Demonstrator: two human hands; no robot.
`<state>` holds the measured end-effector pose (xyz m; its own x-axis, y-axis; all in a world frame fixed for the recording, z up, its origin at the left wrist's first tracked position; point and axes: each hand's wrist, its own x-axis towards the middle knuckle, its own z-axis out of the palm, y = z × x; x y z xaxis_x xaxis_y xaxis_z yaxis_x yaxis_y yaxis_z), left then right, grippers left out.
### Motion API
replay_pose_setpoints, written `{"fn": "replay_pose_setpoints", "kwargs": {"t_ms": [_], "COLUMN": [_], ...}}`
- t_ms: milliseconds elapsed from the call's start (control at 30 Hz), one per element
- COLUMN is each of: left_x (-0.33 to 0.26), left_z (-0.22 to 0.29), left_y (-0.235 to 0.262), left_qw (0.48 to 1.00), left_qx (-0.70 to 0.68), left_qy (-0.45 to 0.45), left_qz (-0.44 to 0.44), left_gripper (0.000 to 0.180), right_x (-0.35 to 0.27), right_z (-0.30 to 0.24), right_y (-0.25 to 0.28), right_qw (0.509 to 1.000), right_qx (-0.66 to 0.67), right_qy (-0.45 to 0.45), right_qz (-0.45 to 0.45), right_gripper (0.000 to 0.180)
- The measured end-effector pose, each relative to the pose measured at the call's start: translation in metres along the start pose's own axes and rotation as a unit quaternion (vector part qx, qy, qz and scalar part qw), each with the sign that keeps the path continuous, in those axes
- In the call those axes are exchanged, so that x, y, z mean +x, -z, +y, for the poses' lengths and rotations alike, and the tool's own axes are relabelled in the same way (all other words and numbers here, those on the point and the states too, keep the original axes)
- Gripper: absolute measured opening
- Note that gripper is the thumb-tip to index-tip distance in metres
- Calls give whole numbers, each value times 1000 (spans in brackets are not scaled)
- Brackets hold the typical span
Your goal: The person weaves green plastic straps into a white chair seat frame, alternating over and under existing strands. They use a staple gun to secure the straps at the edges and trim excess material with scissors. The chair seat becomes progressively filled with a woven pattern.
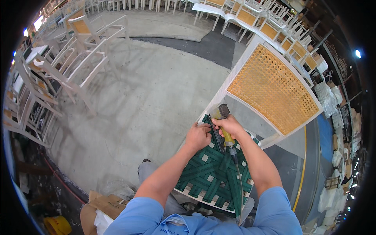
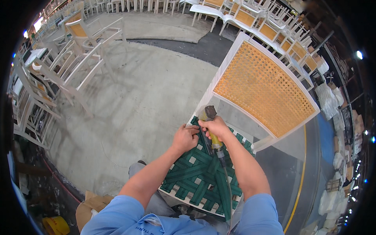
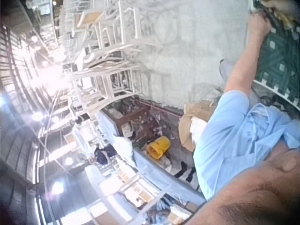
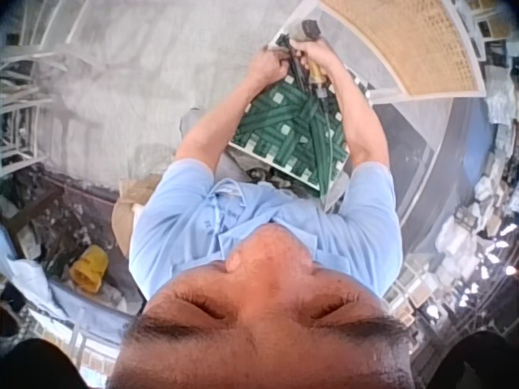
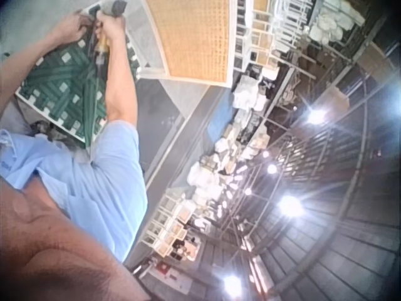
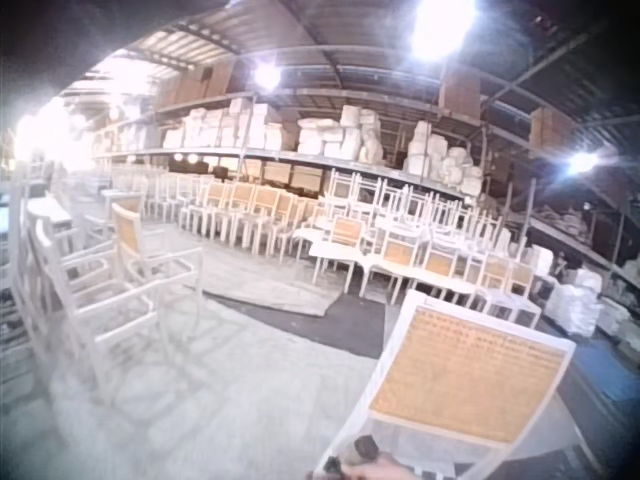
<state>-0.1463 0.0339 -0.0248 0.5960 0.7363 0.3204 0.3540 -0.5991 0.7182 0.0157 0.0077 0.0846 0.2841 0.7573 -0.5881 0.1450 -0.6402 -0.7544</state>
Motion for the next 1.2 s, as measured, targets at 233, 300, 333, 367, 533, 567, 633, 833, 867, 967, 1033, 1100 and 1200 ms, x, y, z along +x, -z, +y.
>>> {"fn": "replay_pose_setpoints", "kwargs": {"t_ms": [233, 300, 333, 367, 533, 567, 633, 833, 867, 967, 1033, 1100, 1200], "left_x": [-6, -1, -2, -7, -2, -2, -2, 13, 18, 22, 9, -28, -118], "left_z": [0, -4, -3, -1, 6, 3, -1, 2, -13, -4, 12, 58, 143], "left_y": [-4, 1, 2, 0, -6, -4, -6, -7, 7, 26, 32, 31, 56], "left_qw": [1000, 1000, 1000, 1000, 1000, 1000, 1000, 999, 998, 1000, 983, 982, 925], "left_qx": [-21, -16, -14, -15, -22, -20, -18, 34, 52, 6, -17, -119, -281], "left_qy": [6, 8, 13, 19, 3, 3, 3, -8, -25, -6, -166, -145, -23], "left_qz": [22, 16, 15, 9, 12, 17, 18, -22, -11, 4, 78, 12, -255], "left_gripper": [28, 29, 29, 29, 28, 27, 26, 30, 32, 30, 26, 23, 18], "right_x": [3, 7, 6, 5, -8, -17, -48, -248, -282, -386, -434, -485, -513], "right_z": [8, 0, -1, 5, 9, 11, 24, 115, 128, 200, 256, 319, 406], "right_y": [10, 11, 10, 9, 25, 26, 38, 102, 108, 133, 132, 124, 100], "right_qw": [1000, 1000, 1000, 1000, 999, 998, 994, 965, 959, 928, 897, 845, 791], "right_qx": [-5, 0, -6, -10, 11, 31, 64, 132, 135, 117, 128, 173, 373], "right_qy": [-7, -3, 3, 4, 4, 24, 47, 63, 55, -56, -125, -192, -194], "right_qz": [9, -7, -2, 4, 34, 40, 69, 219, 244, 349, 403, 469, 444], "right_gripper": [26, 26, 26, 27, 27, 27, 29, 35, 36, 39, 41, 43, 51]}}
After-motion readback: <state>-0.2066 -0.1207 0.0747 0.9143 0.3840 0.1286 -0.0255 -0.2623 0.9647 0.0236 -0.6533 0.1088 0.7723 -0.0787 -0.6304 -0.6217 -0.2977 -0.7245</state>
